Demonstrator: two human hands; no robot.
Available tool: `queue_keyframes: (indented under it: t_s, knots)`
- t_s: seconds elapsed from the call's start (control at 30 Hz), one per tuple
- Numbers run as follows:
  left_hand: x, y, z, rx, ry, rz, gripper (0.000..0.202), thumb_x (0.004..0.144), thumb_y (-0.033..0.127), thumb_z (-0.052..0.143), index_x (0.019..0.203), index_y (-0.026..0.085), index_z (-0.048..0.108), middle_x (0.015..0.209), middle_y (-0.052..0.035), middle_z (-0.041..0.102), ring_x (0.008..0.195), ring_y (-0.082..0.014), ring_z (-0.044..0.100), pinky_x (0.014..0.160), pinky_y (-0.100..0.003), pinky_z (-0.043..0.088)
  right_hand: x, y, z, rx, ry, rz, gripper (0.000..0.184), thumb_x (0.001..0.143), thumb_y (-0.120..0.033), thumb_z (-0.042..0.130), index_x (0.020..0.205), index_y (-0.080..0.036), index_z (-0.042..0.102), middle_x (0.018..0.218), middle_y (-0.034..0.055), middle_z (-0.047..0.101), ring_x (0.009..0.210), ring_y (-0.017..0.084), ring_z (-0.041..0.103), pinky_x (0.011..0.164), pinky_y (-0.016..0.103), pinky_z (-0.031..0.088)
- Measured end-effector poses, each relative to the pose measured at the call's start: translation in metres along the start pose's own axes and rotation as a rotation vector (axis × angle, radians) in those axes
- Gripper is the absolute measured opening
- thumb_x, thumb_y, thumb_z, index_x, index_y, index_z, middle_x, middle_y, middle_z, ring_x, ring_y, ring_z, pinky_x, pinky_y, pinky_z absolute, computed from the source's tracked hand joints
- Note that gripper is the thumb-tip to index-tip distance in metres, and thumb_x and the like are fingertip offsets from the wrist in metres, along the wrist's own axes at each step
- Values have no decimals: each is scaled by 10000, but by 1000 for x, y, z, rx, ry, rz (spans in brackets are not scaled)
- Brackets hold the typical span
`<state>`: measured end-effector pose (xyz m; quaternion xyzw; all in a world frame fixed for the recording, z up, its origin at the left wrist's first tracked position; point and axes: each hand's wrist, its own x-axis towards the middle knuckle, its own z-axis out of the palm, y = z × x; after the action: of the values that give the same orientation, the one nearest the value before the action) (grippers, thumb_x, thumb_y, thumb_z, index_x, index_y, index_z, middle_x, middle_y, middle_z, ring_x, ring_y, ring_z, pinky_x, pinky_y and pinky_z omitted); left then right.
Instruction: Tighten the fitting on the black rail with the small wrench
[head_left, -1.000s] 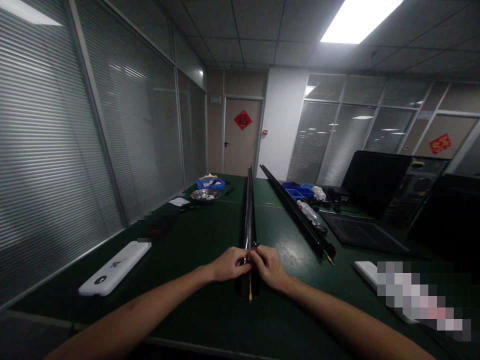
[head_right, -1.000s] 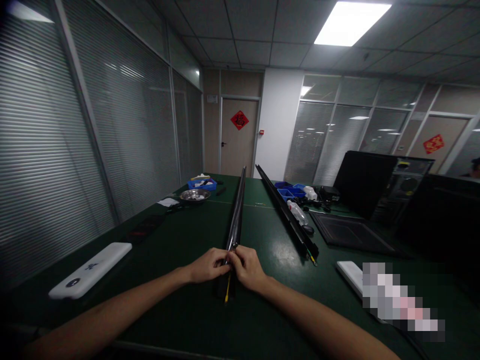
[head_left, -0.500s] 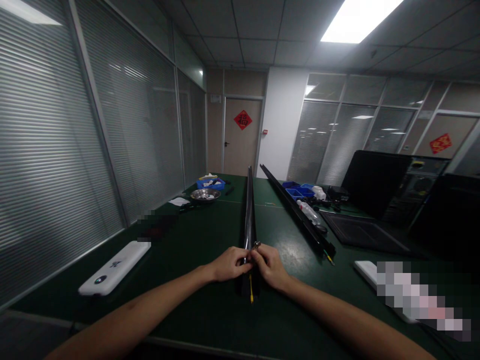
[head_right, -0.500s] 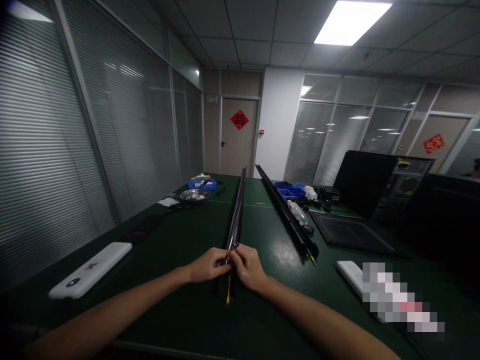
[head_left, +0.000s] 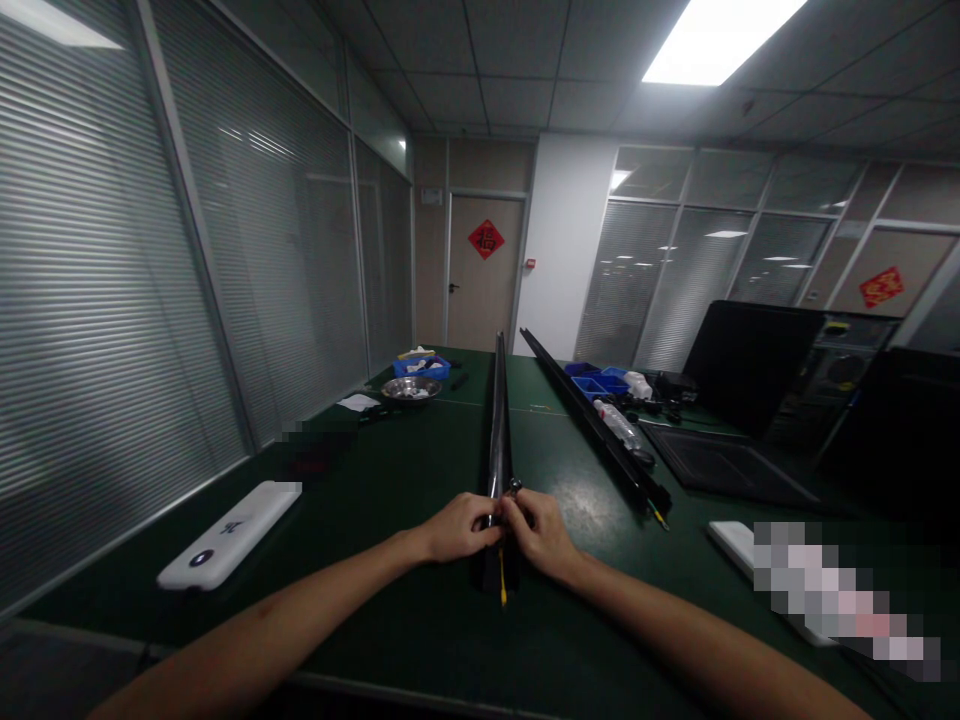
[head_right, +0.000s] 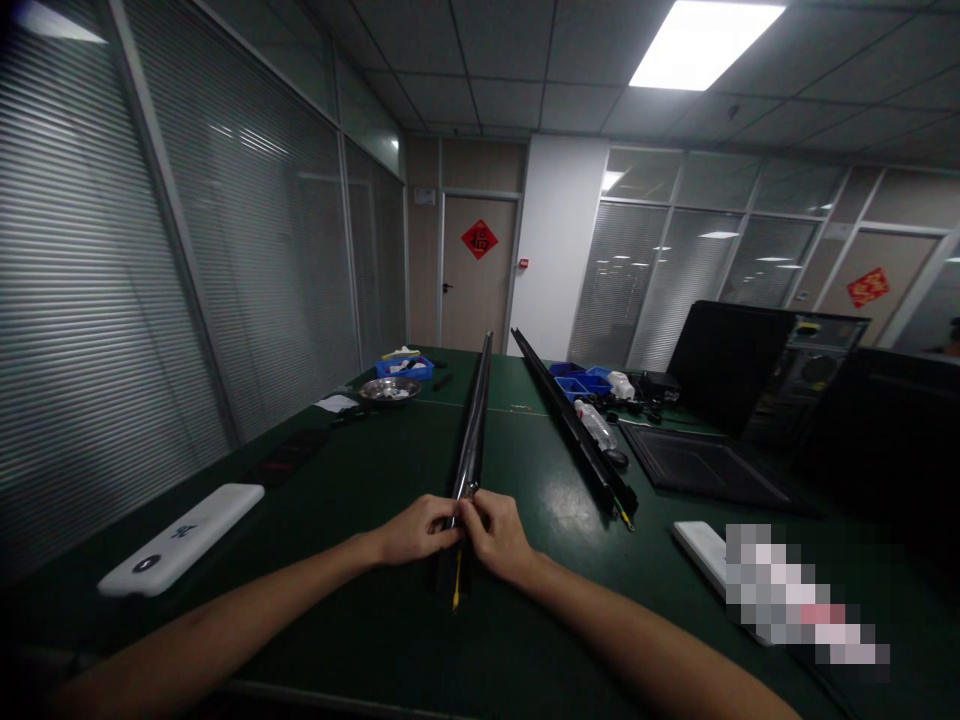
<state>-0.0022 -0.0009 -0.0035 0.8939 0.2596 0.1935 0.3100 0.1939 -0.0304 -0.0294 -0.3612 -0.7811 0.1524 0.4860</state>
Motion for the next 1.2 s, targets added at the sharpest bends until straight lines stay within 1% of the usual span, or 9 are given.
queue_keyframes:
  t_s: [0.1,0.23,0.43,0.73,0.9,1.07,1.2]
  knots:
    - [0,0,1,7,3,3,188,944,252,590,1047,132,693,922,-35,658,706,-134,547,637,-207,410,-1,1,1,-17,14,-2,377,1015,-325,492,677,-168,549,629,-5,543,547,114,494,541,239,352]
    - [1,-2,2,24,15,2,179,932,239,594,1032,128,694,872,-26,649,681,-130,533,625,-208,399,-1,3,3,-26,32,-8,373,1001,-305,498,653,-174,517,596,-14,510,526,109,472,523,231,342]
    - [-1,-3,0,24,-5,17,186,932,233,590,1057,135,688,899,-22,652,689,-127,538,631,-206,405,-2,3,3,-32,42,-11,377,1002,-318,500,655,-173,520,592,-17,507,509,102,457,512,228,338]
    - [-1,2,-1,14,-4,10,193,944,244,588,1072,142,689,920,-33,661,722,-139,562,655,-210,430,-3,4,4,-50,63,-19,383,1008,-341,496,666,-176,544,591,-6,533,505,109,476,508,235,361]
    - [-2,2,-2,-3,-21,11,213,952,281,593,1084,145,688,962,-41,667,740,-143,567,669,-213,441,-3,2,3,-55,63,-24,392,1003,-342,501,647,-180,529,580,-8,526,492,105,466,498,233,358]
    - [0,0,-1,-6,-8,16,212,945,295,604,1056,141,700,922,-36,659,726,-141,558,652,-205,428,-5,4,4,-66,68,-40,368,993,-311,511,649,-182,523,572,-11,523,480,101,462,487,229,352]
    - [0,-2,1,-12,3,33,219,940,306,608,1034,131,701,881,-29,645,711,-138,549,633,-202,414,-6,4,4,-67,54,-27,383,1002,-322,493,647,-183,528,572,-6,530,484,106,474,486,233,358]
